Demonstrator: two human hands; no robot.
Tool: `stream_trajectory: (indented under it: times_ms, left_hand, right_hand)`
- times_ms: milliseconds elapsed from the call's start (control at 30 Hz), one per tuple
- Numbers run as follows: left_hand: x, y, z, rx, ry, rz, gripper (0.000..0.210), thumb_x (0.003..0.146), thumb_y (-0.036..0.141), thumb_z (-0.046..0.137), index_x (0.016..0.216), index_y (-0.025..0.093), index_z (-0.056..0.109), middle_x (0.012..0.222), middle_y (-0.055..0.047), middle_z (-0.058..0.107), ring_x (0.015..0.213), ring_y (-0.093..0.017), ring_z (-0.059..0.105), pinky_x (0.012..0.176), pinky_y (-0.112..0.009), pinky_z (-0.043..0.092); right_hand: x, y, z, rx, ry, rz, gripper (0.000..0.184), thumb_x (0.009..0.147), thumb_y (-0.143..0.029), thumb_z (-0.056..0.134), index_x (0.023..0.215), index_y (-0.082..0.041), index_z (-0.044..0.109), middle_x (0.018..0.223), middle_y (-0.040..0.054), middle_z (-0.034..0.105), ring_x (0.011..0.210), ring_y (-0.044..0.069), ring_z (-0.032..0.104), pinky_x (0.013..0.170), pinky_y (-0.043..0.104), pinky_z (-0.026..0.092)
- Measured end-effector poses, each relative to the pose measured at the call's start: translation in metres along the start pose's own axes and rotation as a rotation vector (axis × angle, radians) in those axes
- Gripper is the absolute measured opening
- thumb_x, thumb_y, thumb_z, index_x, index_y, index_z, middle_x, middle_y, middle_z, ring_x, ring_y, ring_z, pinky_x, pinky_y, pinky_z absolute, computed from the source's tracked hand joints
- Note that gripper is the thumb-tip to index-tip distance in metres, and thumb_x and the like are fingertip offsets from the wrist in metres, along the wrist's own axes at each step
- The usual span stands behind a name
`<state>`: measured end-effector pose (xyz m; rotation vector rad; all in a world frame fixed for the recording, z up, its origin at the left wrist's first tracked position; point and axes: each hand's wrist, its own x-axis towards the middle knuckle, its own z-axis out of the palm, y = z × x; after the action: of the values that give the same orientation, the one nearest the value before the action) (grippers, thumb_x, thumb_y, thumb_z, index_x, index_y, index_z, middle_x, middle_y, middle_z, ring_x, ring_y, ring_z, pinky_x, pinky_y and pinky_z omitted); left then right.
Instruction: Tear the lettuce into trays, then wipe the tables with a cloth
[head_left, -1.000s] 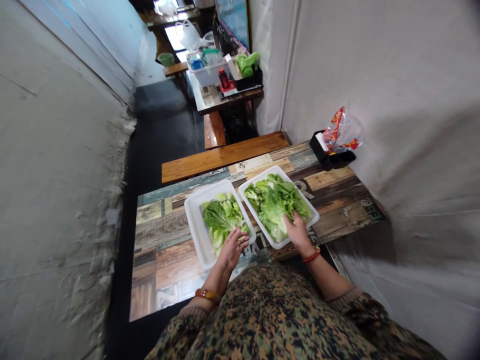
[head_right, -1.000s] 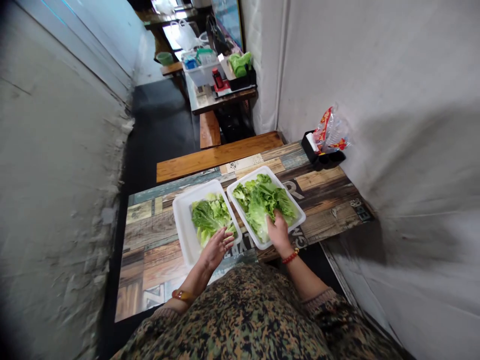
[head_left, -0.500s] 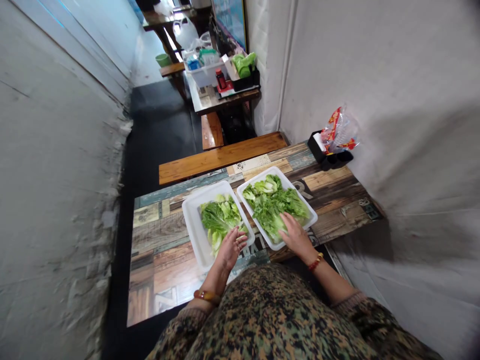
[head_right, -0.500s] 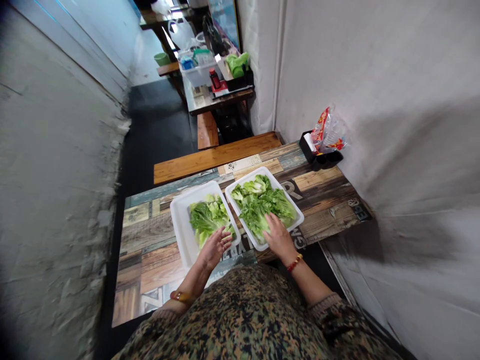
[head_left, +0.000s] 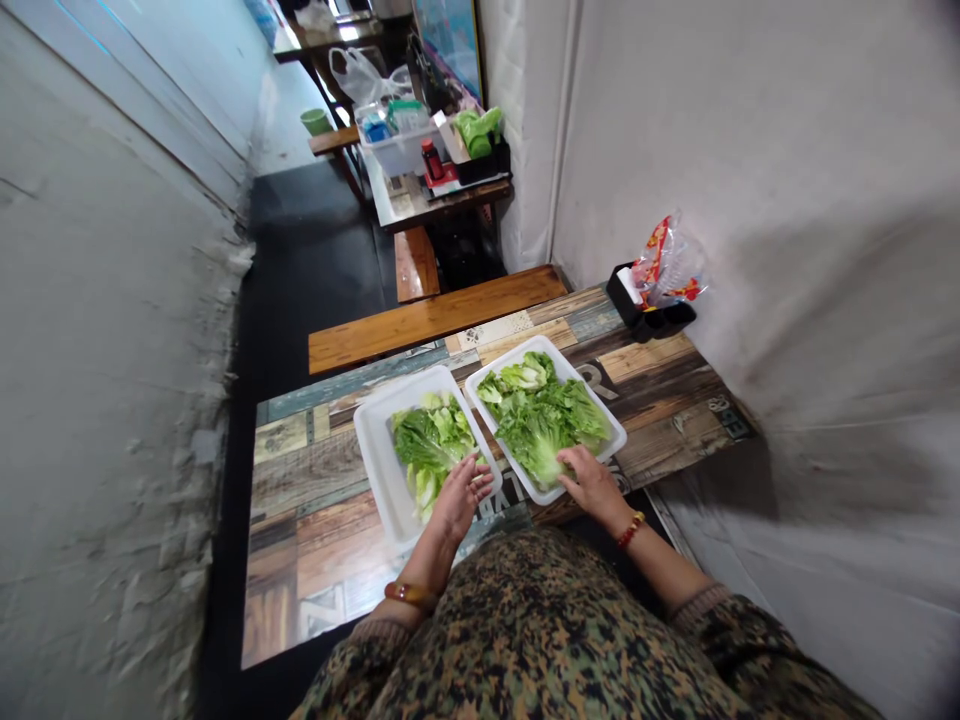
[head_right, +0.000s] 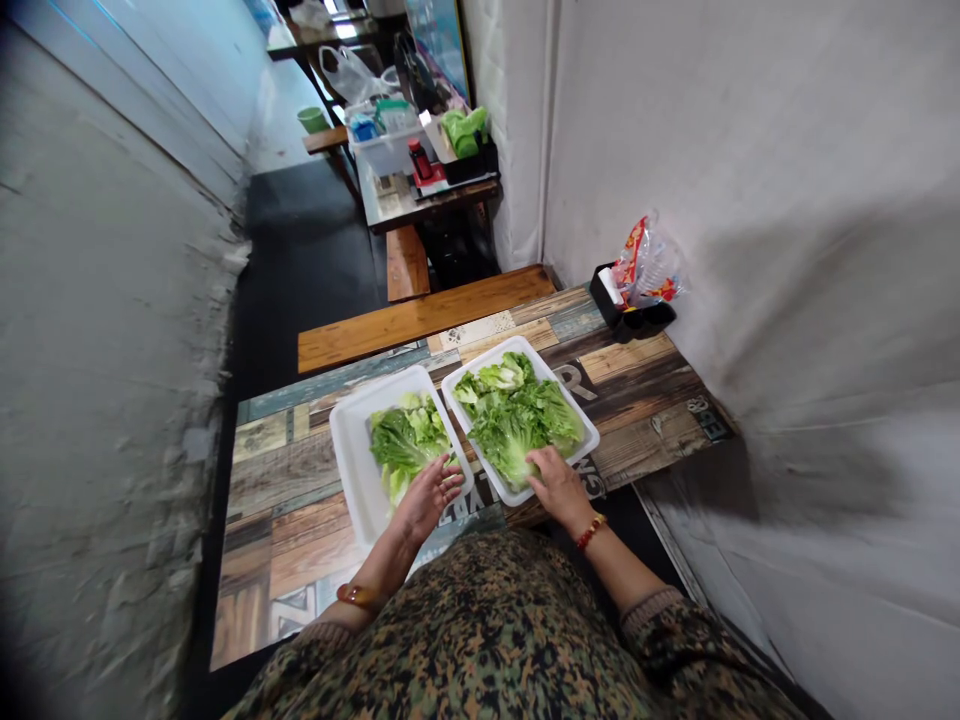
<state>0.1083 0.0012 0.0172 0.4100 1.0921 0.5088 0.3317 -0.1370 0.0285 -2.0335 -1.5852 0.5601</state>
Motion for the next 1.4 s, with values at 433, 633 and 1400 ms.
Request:
stream_trajectory:
  times_ms: [433, 633, 1400]
  left_hand:
    - [0.001, 0.006, 0.013, 0.047, -0.004, 0.032, 0.028, 0.089, 0.027, 0.058, 0.114, 0.016, 0.053, 0.086, -0.006, 0.066, 0.067, -0.012, 0.066, 0.057, -0.021, 0.051]
    - [-0.001, 0.011, 0.006, 0.026, 0.010, 0.063, 0.030, 0.088, 0.028, 0.060, 0.114, 0.016, 0.053, 0.085, -0.006, 0.067, 0.067, -0.013, 0.067, 0.059, -0.022, 0.053]
    - [-0.001, 0.015, -0.016, -0.045, 0.105, 0.090, 0.037, 0.080, 0.033, 0.071, 0.108, 0.016, 0.056, 0.082, -0.006, 0.069, 0.066, -0.013, 0.067, 0.058, -0.022, 0.051]
  right_hand:
    - [0.023, 0.010, 0.003, -0.206, -0.187, 0.096, 0.023, 0.080, -0.012, 0.062, 0.097, -0.021, 0.051, 0.098, 0.0039, 0.056, 0.084, 0.017, 0.056, 0.072, 0.026, 0.043]
    - [0.037, 0.002, -0.027, -0.157, -0.178, -0.014, 0.008, 0.090, -0.027, 0.054, 0.096, -0.022, 0.058, 0.092, 0.0030, 0.061, 0.084, 0.018, 0.059, 0.075, 0.029, 0.045]
    - [0.099, -0.027, 0.028, -0.351, -0.212, -0.196, 0.043, 0.084, -0.044, 0.062, 0.120, -0.020, 0.059, 0.122, 0.0146, 0.060, 0.117, 0.029, 0.050, 0.101, 0.047, 0.032]
